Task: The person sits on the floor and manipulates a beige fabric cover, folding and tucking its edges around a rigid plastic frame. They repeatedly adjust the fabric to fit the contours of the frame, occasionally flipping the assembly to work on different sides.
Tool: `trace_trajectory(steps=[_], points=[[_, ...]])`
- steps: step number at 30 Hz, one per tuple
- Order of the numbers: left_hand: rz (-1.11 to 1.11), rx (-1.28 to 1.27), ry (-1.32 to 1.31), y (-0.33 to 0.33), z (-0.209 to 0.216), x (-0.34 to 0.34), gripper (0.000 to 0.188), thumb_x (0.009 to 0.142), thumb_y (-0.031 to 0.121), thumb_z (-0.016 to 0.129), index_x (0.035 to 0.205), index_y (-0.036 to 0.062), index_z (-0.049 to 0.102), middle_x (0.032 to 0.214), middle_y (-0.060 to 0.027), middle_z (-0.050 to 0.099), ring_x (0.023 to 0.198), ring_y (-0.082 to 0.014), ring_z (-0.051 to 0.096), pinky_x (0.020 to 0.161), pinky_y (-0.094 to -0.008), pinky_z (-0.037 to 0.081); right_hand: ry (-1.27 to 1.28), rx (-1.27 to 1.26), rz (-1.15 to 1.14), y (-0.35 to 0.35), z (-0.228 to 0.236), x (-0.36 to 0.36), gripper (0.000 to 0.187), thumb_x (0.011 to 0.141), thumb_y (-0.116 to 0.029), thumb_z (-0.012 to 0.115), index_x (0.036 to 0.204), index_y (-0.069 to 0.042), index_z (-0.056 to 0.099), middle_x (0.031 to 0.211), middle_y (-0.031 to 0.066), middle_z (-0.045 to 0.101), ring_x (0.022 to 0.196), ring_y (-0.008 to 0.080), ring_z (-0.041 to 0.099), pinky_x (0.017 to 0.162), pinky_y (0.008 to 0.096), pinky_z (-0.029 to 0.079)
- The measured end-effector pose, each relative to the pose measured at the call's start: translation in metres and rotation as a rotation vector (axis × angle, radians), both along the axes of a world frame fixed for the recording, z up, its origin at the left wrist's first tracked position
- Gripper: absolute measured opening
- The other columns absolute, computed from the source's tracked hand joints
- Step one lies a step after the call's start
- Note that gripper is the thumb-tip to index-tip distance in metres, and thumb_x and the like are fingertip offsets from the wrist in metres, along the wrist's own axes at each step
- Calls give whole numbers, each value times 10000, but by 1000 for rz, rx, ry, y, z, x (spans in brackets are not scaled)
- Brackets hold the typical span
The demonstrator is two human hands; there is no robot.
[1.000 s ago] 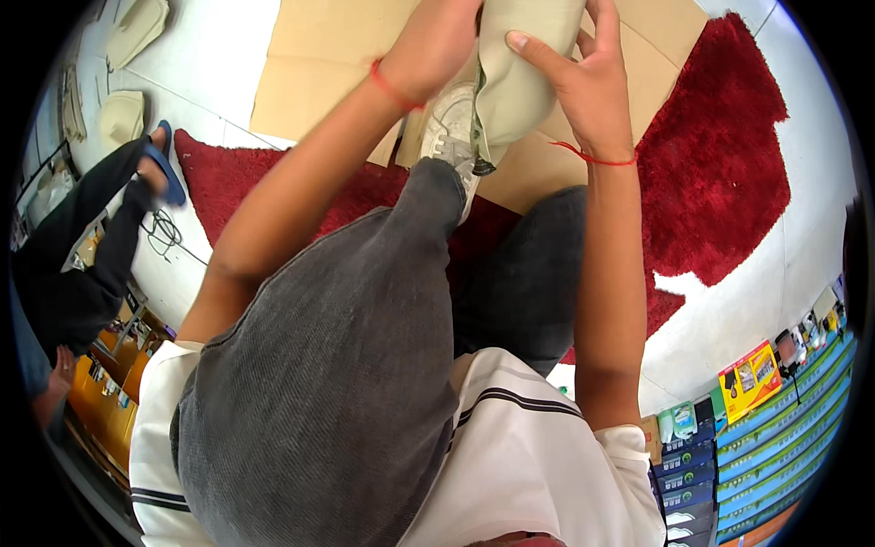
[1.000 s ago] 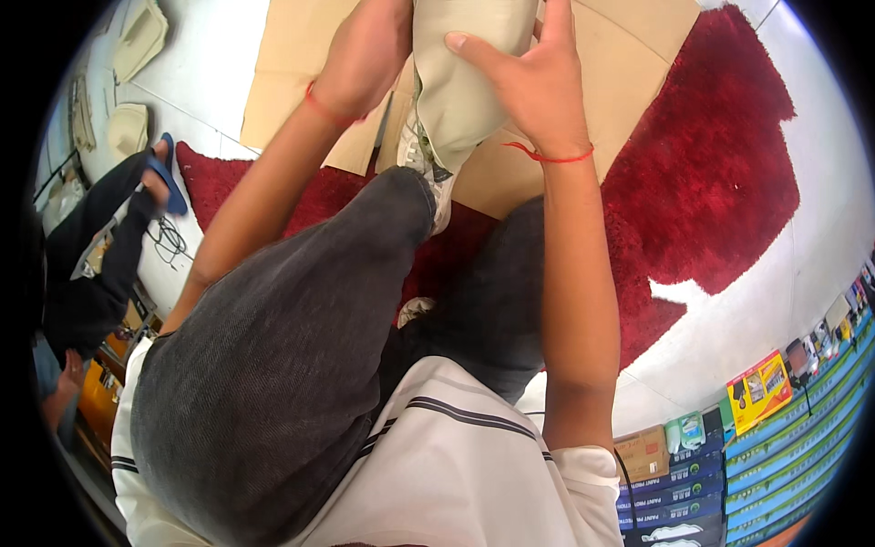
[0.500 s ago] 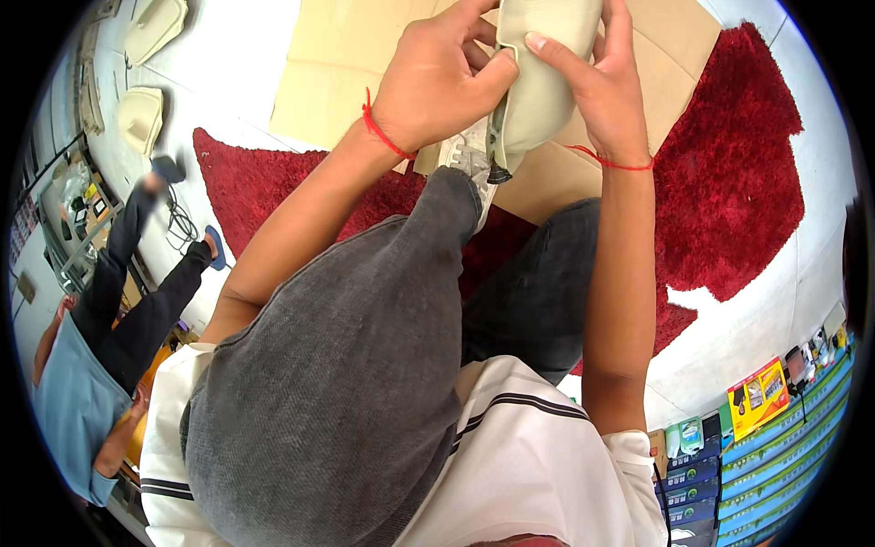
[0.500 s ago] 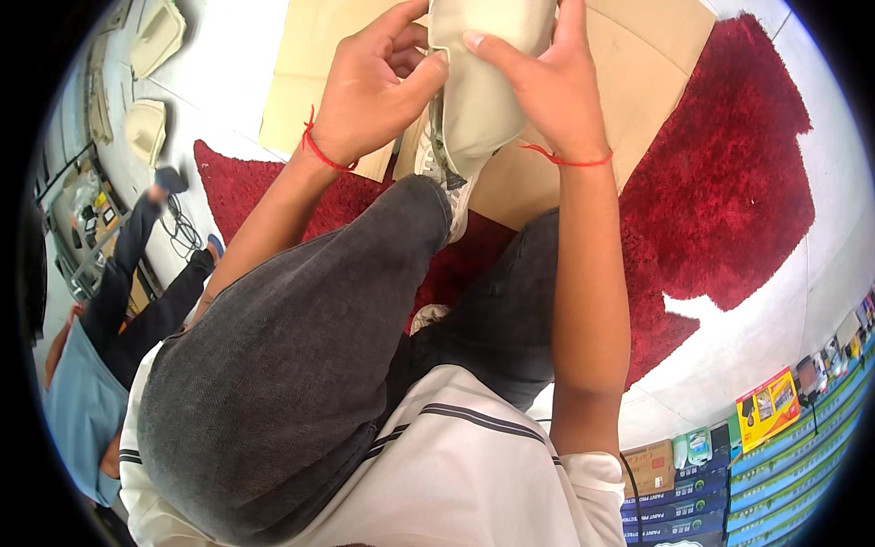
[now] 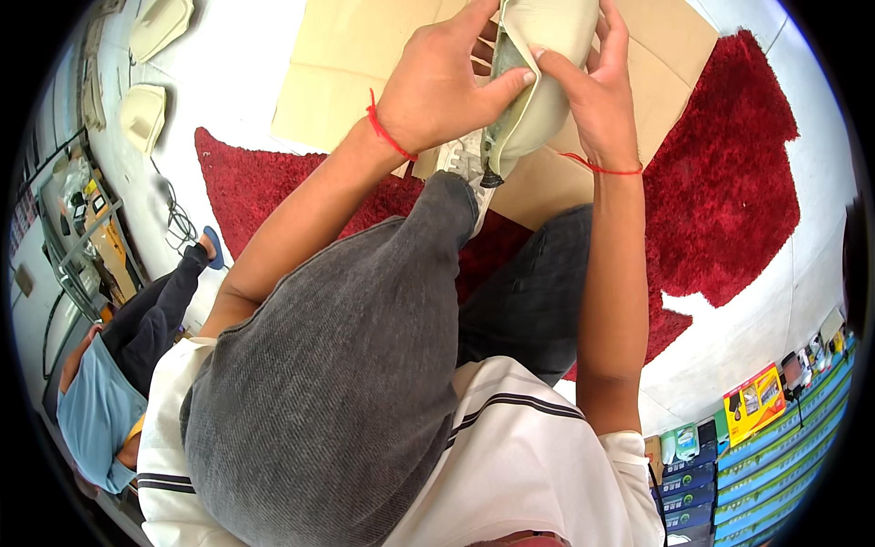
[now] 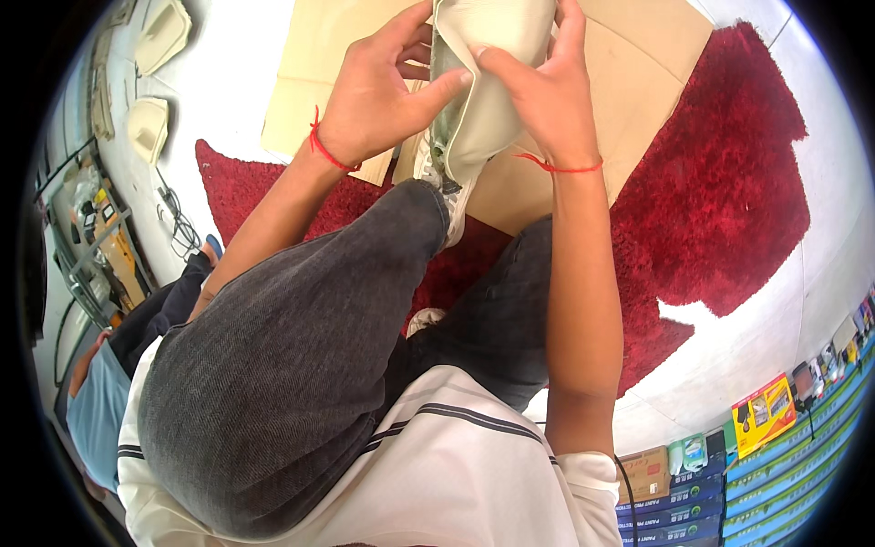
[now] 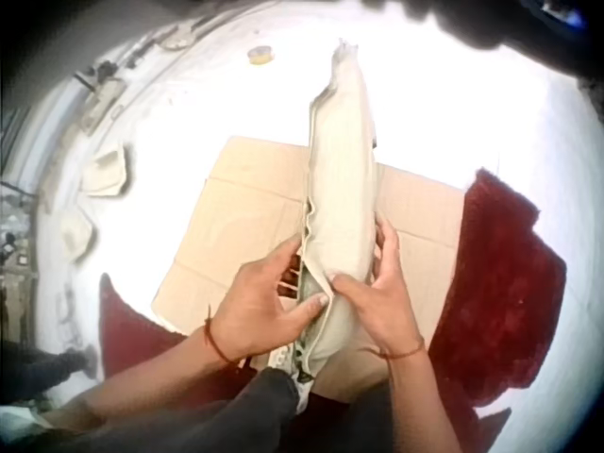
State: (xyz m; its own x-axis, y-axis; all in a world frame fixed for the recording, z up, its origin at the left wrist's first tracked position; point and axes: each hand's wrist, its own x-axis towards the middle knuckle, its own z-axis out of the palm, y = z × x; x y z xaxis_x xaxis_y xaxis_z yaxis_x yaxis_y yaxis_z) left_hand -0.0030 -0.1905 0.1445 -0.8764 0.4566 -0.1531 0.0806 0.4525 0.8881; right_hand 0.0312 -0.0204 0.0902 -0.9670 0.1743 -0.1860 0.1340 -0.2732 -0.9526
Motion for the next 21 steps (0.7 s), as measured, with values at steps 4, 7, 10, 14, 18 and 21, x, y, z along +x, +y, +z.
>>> trace_trajectory(steps=[4, 7, 10, 14, 18, 21], points=[[-16, 190, -9, 2, -1, -1, 803, 848, 43, 705, 1554, -54, 336, 1222, -238, 645, 1071, -280, 677, 888, -340, 567, -16, 95, 19, 3, 8, -4, 914, 784, -35, 758, 1549, -13, 259, 1464, 188, 460, 1354, 269, 484, 1112, 394, 443], [-44, 382, 35, 6, -4, -6, 794, 864, 27, 658, 1572, -60, 307, 1298, -256, 621, 1187, -295, 643, 958, -347, 544, -74, 174, -20, 3, 13, -10, 856, 777, -52, 779, 1490, 8, 310, 1424, 204, 486, 1293, 258, 527, 1054, 386, 488], [-63, 274, 259, 0, -40, -6, 740, 898, -20, 530, 1589, -70, 272, 1454, -277, 529, 1326, -319, 557, 1061, -367, 477, -113, 147, -66, -1, 17, -17, 811, 772, -67, 801, 1434, 25, 342, 1375, 217, 518, 1231, 248, 564, 998, 368, 520], [-72, 295, 359, 4, -47, -16, 695, 912, -64, 448, 1587, -70, 285, 1495, -283, 498, 1338, -331, 552, 1074, -374, 463, -144, 121, -98, -4, 20, -31, 785, 771, -71, 818, 1402, 30, 362, 1282, 198, 577, 1165, 238, 598, 957, 350, 535], [-4, 358, 192, 4, -49, -4, 715, 900, -68, 489, 1588, -62, 296, 1414, -251, 561, 1216, -277, 610, 999, -340, 502, -82, 154, -4, 3, 13, -23, 735, 788, -58, 808, 1392, 25, 398, 1218, 157, 618, 1121, 222, 619, 941, 341, 540], [9, 299, 89, 9, -35, 0, 751, 884, -28, 579, 1586, -54, 312, 1331, -215, 599, 1040, -208, 644, 883, -304, 537, 7, 0, -69, 7, 4, -23, 675, 812, -28, 777, 1389, 20, 431, 1237, 143, 617, 1128, 214, 615, 958, 341, 535]])
